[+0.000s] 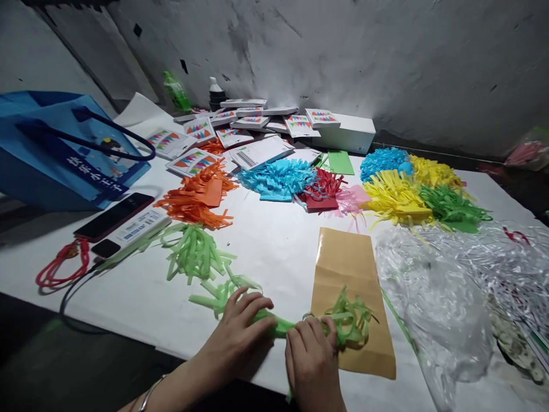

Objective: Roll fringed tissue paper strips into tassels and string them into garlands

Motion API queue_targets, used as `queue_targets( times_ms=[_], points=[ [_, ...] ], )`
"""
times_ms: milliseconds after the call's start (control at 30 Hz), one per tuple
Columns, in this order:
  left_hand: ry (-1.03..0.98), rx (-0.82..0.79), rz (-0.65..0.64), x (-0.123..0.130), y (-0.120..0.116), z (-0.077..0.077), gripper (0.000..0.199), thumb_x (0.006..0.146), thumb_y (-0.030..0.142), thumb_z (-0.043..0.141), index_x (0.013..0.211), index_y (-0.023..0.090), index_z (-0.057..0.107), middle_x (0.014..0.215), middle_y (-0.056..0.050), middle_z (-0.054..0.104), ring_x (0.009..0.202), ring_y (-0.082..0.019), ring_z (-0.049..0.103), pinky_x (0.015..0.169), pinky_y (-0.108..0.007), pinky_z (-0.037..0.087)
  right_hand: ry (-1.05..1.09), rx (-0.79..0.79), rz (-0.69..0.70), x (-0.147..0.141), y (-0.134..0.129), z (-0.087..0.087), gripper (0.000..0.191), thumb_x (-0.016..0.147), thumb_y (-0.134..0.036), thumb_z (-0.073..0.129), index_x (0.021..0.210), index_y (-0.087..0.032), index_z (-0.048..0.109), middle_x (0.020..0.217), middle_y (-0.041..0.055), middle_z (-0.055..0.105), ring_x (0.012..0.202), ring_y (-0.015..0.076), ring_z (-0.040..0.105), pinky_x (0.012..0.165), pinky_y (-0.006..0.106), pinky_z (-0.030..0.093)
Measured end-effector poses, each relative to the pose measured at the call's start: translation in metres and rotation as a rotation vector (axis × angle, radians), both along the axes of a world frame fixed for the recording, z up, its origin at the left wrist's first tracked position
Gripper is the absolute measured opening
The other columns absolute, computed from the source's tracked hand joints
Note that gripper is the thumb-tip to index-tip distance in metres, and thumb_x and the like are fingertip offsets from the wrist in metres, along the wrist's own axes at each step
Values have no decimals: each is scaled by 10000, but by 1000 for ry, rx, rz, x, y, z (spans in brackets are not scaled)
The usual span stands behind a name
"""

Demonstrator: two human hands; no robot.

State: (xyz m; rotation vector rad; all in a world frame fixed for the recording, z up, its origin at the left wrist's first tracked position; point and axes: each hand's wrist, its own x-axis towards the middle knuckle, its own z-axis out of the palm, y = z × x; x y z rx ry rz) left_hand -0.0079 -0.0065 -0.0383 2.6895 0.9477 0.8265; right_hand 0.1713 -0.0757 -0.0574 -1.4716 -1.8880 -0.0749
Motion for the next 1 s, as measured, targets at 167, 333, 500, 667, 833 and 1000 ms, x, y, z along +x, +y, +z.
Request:
queue_targets(
  times_ms=[167,333,500,667,833,1000],
  points=[
    [-30,1,-74,-2,1,-3,159,910,67,585,805,186,588,904,-19,650,949,-214,535,1035,-466,310,-50,-5,42,-9,3,4,345,1053,-206,352,841,-199,625,740,9,627,776,179,558,923,407,312],
    [-69,-65,-40,-10,2,-2,153,924,185,649,781,195,594,844,3,642,870,-206,532,945,-441,324,17,44,50,11,-10,-3,286,1050,-200,391,942,-202,656,888,25,699,935,197,609,1006,429,304],
    [46,-158,46,-11,-3,5,162,940,113,530,808,180,596,901,-36,619,892,-227,537,887,-435,333,63,-72,-69,18,-14,-2,243,1027,-226,443,873,-225,631,893,21,665,922,210,600,1015,468,313],
    [131,-129,151,-3,-1,3,96,872,93,597,824,176,595,962,-59,614,925,-250,545,916,-467,330,-59,-40,-206,7,-4,1,202,1012,-208,445,920,-200,625,954,64,660,948,247,589,1001,496,319],
    [137,-19,-127,-10,4,-4,105,905,105,629,911,209,626,927,-17,646,945,-221,542,1008,-456,288,-68,33,106,9,-3,5,251,998,-119,397,933,-181,632,883,40,662,886,196,578,996,407,346],
    [90,-45,-199,-13,-7,-1,90,884,225,694,841,210,617,817,9,640,863,-199,545,1005,-438,306,-138,-27,150,10,-12,8,239,1020,-262,459,833,-210,599,739,-6,591,769,182,529,952,407,317]
  ],
)
